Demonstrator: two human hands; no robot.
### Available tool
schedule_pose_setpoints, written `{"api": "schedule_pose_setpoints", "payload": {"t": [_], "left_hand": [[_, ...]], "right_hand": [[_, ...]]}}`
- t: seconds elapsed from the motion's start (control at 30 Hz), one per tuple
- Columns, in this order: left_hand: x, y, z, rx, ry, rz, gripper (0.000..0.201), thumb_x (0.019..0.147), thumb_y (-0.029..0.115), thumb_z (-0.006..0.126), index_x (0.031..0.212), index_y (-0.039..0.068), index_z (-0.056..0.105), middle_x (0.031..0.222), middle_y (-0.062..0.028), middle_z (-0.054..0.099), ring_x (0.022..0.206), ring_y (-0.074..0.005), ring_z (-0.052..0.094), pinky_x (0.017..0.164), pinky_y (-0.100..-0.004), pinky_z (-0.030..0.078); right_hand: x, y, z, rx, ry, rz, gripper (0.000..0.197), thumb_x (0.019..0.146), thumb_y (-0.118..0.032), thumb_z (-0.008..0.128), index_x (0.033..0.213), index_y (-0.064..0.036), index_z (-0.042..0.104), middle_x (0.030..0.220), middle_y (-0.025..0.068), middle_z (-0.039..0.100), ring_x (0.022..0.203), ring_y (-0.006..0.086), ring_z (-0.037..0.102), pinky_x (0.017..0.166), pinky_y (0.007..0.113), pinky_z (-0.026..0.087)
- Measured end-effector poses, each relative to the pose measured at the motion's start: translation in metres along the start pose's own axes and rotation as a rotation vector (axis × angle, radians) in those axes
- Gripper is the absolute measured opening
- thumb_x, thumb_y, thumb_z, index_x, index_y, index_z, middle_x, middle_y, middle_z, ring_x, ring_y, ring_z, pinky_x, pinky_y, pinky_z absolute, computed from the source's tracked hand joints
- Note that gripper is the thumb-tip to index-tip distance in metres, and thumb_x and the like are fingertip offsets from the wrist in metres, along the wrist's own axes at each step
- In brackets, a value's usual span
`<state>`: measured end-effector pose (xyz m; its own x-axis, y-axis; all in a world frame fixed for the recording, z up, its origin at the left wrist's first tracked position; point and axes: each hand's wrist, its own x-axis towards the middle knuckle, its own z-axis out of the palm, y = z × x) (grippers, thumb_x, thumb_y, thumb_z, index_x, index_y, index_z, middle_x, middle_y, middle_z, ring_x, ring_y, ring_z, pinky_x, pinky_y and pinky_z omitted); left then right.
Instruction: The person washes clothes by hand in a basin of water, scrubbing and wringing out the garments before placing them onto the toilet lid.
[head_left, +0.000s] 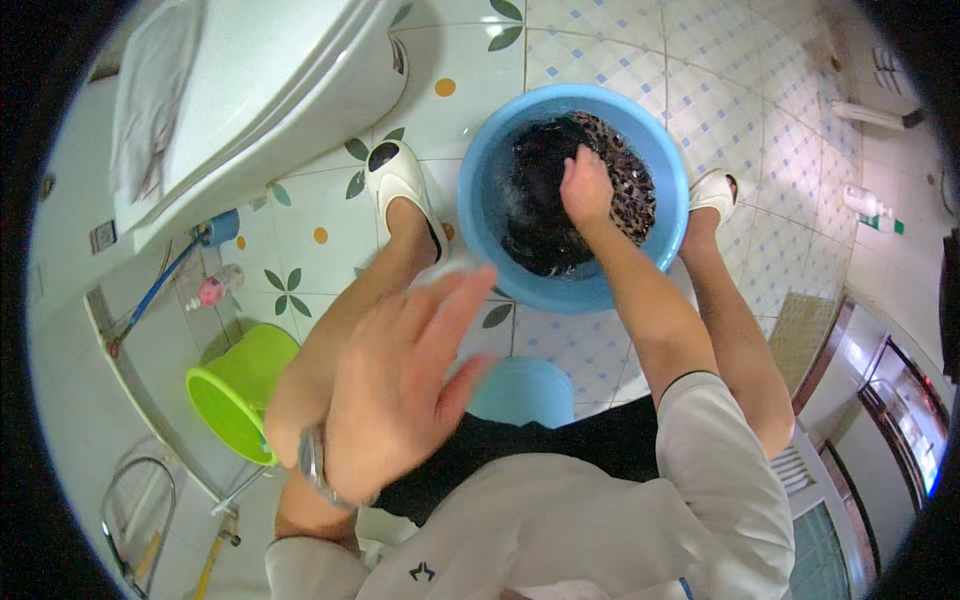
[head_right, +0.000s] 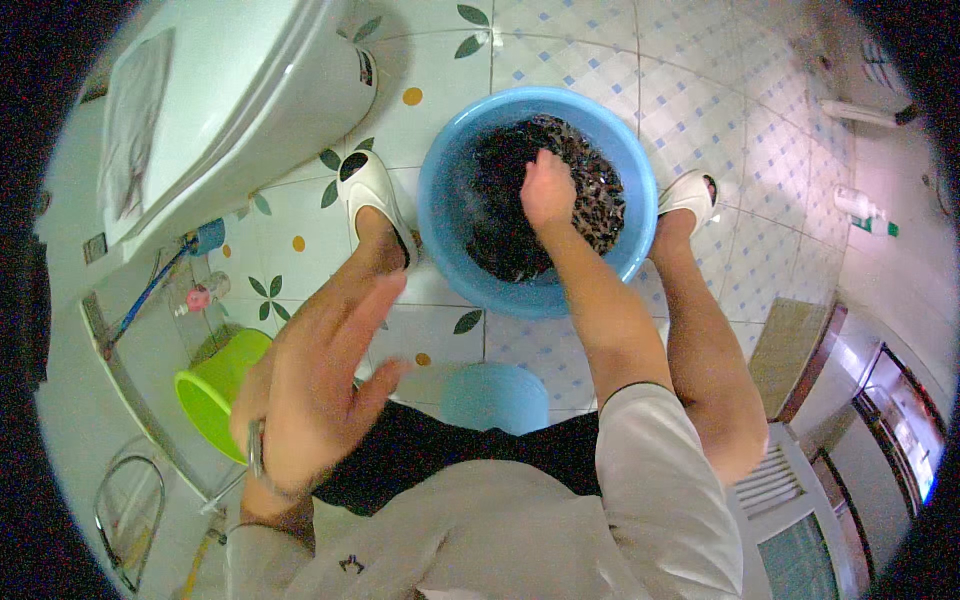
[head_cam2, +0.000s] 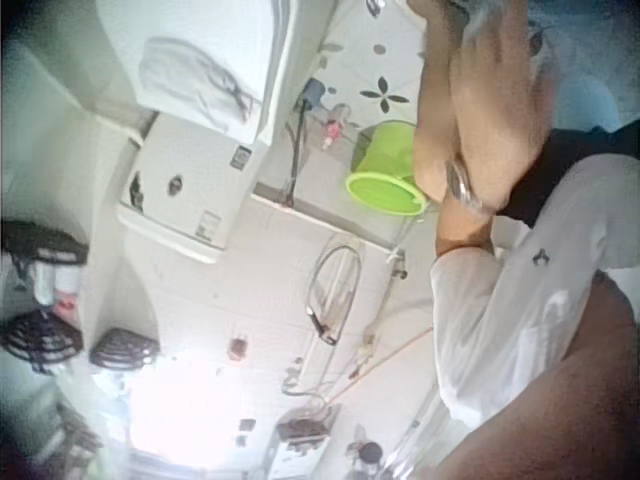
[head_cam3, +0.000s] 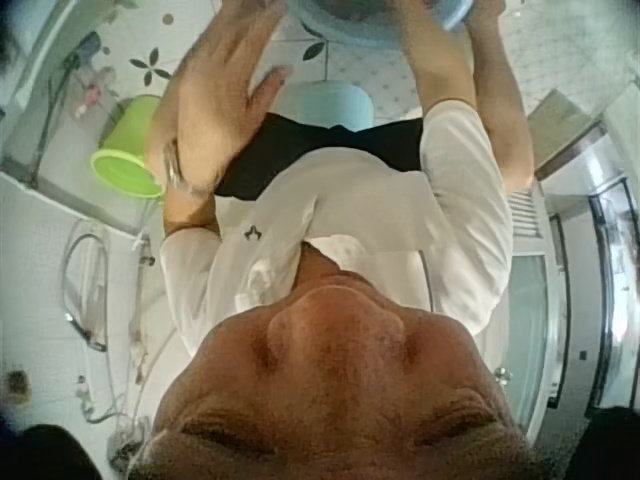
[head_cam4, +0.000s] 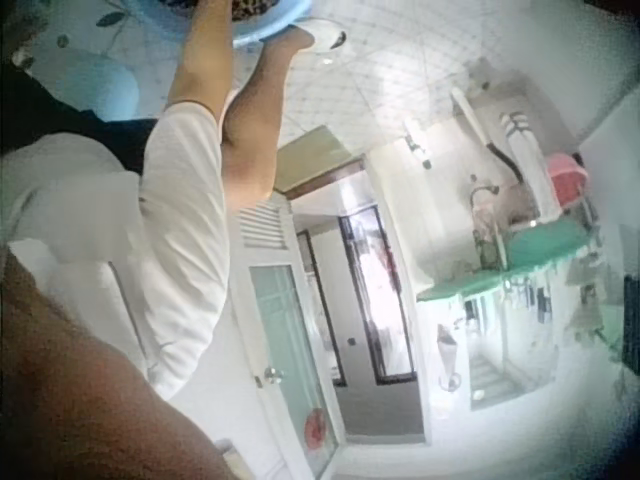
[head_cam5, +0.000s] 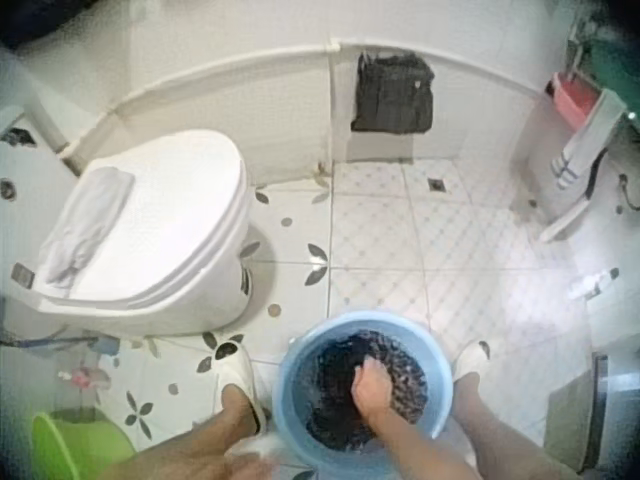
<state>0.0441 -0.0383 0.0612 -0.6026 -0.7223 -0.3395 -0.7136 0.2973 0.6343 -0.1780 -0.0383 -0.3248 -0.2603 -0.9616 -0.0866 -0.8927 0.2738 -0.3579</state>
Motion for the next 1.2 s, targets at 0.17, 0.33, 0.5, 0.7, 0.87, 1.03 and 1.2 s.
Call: {"api": "schedule_pose_setpoints", "payload": {"t": [0.17,0.33,0.5,0.7,0.87,1.03,1.2], "left_hand": [[0.011,0.002,0.004,-0.004,-0.137,-0.011,0.070,0.063,0.014,0.081,0.128,0.001,0.058,0.124,-0.0203,0.060,0.107,-0.0381,0.060,0.091,-0.0439,0.049],[0.016,0.010,0.009,0.076,-0.133,0.016,0.069,0.071,0.016,0.079,0.133,0.003,0.054,0.126,-0.0206,0.059,0.109,-0.0383,0.059,0.095,-0.0446,0.048],[0.013,0.008,0.024,0.131,-0.079,0.054,0.059,0.087,0.021,0.067,0.140,0.008,0.045,0.119,-0.0169,0.062,0.114,-0.0362,0.056,0.089,-0.0432,0.051],[0.006,-0.004,0.024,0.166,-0.003,-0.041,0.063,0.086,0.021,0.067,0.142,0.008,0.043,0.116,-0.0170,0.063,0.108,-0.0363,0.059,0.088,-0.0443,0.051],[0.024,-0.019,0.023,-0.190,0.194,0.200,0.083,0.079,0.018,0.077,0.149,0.007,0.035,0.135,-0.0213,0.055,0.128,-0.0319,0.051,0.104,-0.0396,0.043],[0.042,0.000,0.022,-0.486,0.418,0.479,0.095,0.074,0.021,0.083,0.150,0.003,0.030,0.141,-0.0194,0.051,0.133,-0.0277,0.048,0.110,-0.0365,0.036],[0.051,0.045,0.016,-0.926,0.251,0.449,0.067,0.077,0.018,0.084,0.133,0.002,0.051,0.123,-0.0092,0.065,0.111,-0.0158,0.060,0.099,-0.0329,0.047]], "right_hand": [[0.016,-0.007,0.013,-0.127,-0.153,-0.238,0.025,0.094,-0.021,0.052,0.113,-0.0048,0.055,0.099,0.0137,0.060,0.093,0.0313,0.063,0.077,0.044,0.055],[0.032,-0.005,0.005,-0.077,-0.370,-0.271,0.018,0.092,-0.014,0.047,0.106,-0.0052,0.056,0.107,0.0161,0.064,0.096,0.0335,0.066,0.077,0.047,0.055],[0.026,-0.012,-0.041,0.025,-0.340,-0.231,0.016,0.088,-0.009,0.057,0.102,-0.0037,0.054,0.096,0.0180,0.063,0.089,0.0378,0.066,0.076,0.049,0.054],[-0.007,-0.057,-0.196,0.201,-0.034,-0.539,0.019,0.091,-0.018,0.060,0.104,-0.0055,0.055,0.096,0.0172,0.063,0.092,0.0380,0.063,0.077,0.048,0.052],[-0.010,-0.106,-0.362,0.080,0.096,-0.757,0.024,0.090,-0.020,0.061,0.111,-0.0080,0.061,0.104,0.0158,0.066,0.095,0.0375,0.064,0.080,0.046,0.053],[-0.026,-0.166,-0.511,0.111,0.074,-1.004,0.022,0.087,-0.014,0.063,0.107,-0.0050,0.062,0.097,0.0162,0.066,0.086,0.0306,0.066,0.077,0.040,0.052],[-0.070,-0.203,-0.599,0.192,-0.125,-0.753,0.016,0.090,-0.009,0.061,0.104,-0.0019,0.063,0.090,0.0048,0.067,0.085,0.0141,0.062,0.079,0.030,0.051]]}}
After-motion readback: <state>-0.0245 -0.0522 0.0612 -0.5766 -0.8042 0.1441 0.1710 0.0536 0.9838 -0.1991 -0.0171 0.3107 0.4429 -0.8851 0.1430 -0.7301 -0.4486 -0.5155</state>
